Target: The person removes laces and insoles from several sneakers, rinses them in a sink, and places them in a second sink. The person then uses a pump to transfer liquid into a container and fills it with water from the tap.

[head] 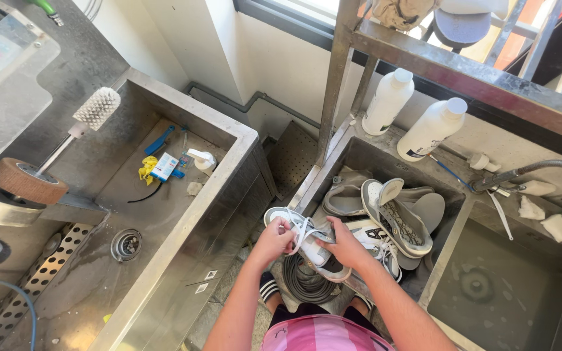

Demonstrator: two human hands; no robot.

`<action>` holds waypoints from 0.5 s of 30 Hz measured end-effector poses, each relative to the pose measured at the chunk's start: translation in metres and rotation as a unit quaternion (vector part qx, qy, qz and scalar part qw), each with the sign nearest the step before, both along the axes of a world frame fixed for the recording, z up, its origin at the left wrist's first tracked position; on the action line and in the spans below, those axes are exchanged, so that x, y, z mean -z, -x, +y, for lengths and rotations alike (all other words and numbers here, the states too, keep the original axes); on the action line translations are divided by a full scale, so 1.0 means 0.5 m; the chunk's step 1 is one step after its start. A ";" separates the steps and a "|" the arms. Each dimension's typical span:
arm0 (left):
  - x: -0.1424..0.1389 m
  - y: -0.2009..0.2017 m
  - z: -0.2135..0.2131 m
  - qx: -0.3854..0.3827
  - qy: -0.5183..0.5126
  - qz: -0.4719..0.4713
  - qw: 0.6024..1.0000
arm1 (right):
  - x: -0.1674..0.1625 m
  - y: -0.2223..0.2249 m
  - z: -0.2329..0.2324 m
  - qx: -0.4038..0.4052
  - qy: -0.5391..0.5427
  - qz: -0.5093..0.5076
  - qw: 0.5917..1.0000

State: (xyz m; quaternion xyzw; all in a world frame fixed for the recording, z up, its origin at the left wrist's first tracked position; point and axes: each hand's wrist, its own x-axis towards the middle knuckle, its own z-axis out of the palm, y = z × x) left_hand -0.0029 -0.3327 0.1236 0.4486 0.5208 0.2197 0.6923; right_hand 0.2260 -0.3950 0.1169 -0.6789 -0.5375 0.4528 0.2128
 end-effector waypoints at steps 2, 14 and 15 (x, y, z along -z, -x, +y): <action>-0.014 -0.021 -0.027 -0.057 -0.042 0.102 0.992 | -0.007 0.003 -0.007 0.022 0.055 0.019 0.998; -0.120 -0.077 -0.104 0.020 0.033 0.174 0.984 | -0.039 -0.007 -0.018 0.055 0.041 0.063 0.996; -0.128 -0.090 -0.103 0.028 -0.025 0.184 0.982 | -0.036 -0.012 -0.019 0.055 0.026 0.060 0.996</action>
